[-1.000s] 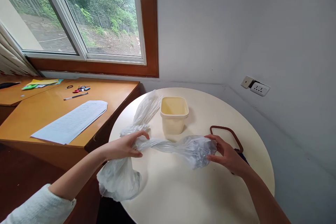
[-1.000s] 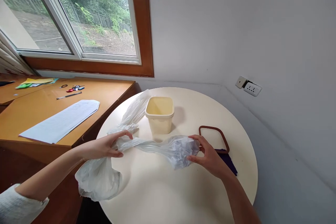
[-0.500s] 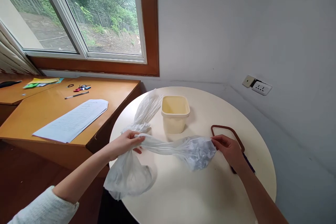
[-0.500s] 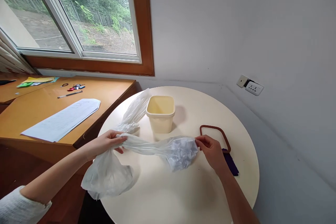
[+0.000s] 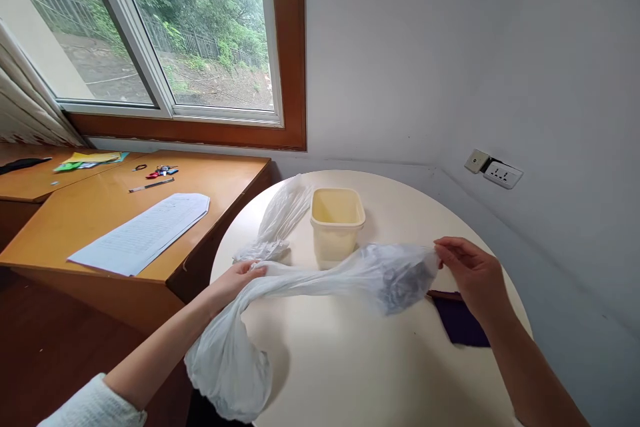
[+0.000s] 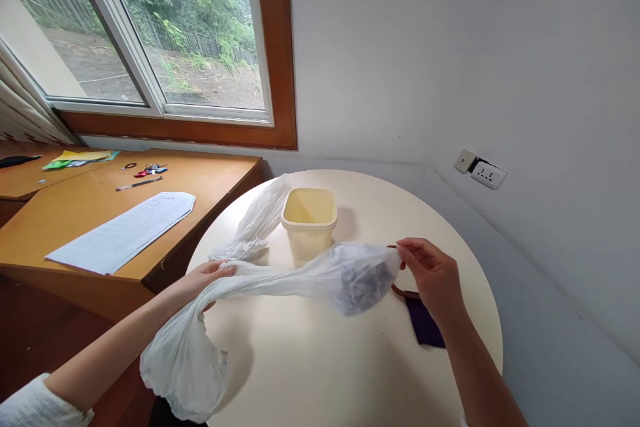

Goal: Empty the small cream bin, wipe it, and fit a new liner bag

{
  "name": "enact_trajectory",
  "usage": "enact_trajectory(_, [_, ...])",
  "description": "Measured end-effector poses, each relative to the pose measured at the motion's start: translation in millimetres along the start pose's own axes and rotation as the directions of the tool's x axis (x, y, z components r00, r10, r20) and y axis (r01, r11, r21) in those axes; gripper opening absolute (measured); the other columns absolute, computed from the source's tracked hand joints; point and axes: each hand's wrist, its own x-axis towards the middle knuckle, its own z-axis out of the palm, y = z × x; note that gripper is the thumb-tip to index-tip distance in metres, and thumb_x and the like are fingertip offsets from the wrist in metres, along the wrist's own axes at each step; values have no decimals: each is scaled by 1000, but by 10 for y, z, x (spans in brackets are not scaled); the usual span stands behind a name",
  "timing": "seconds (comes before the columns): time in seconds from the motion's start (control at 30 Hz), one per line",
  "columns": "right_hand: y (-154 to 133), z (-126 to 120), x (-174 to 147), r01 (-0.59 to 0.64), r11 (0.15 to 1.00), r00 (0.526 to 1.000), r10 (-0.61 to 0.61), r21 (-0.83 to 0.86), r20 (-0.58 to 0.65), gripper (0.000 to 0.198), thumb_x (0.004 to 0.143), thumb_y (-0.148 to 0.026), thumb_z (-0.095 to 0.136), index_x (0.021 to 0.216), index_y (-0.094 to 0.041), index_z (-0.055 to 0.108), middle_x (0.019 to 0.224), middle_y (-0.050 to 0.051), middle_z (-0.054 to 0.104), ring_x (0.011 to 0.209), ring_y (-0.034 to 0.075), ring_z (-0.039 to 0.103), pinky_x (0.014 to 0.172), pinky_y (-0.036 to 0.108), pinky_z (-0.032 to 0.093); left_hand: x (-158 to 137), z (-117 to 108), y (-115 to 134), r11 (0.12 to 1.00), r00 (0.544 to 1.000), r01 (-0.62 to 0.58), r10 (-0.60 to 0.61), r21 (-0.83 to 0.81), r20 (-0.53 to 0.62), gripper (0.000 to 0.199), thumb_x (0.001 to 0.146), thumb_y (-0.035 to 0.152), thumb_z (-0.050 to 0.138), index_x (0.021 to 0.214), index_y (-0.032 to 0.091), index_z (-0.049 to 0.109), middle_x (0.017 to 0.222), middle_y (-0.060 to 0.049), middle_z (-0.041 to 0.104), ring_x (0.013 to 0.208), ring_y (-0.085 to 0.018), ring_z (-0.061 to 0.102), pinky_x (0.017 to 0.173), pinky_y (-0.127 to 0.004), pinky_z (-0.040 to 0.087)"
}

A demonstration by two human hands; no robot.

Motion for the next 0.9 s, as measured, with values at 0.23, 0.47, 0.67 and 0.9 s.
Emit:
enact_trajectory(0.23, [-134, -9, 61, 60, 998, 998, -60, -19, -3, 21, 71, -41, 65, 79, -22, 64, 65, 1, 61, 58, 14, 57, 56, 27, 50, -73, 59, -161, 988, 990, 73, -89, 134, 113, 46, 74, 60, 50, 97, 21, 45, 78, 0, 56, 60, -13, 52, 54, -22, 40])
enact_trajectory(0.47, [-234, 110, 54, 86, 995, 992, -81, -58, 95, 22, 76, -41, 60, 82, -20, 62, 66, 2, 60, 58, 14, 56, 59, 28, 50, -370, 354, -163, 662, 931, -328, 346, 674, 113, 53, 78, 51, 49, 123, 26, 38, 130, -13, 40, 110, -28, 48, 87, -41, 43])
enact_trajectory(0.67, [-157, 114, 86, 85, 995, 988, -79, -46, 131, 23, 77, -41, 59, 82, -20, 62, 66, 2, 60, 60, 14, 56, 61, 28, 51, -377, 666, -464, 332, 882, -345, 434, 878, 182, 47, 76, 34, 53, 120, 20, 45, 128, -17, 43, 117, -36, 39, 94, -52, 34])
enact_trajectory(0.9, [-51, -124, 123, 69, 995, 989, -77, -66, -125, 18, 73, -39, 63, 81, -22, 63, 69, 0, 61, 59, 13, 56, 60, 27, 51, -262, 438, -348, 350, 912, -229, 403, 909, 74, 28, 77, 8, 30, 92, 20, 50, 100, -10, 56, 86, -25, 56, 73, -36, 42])
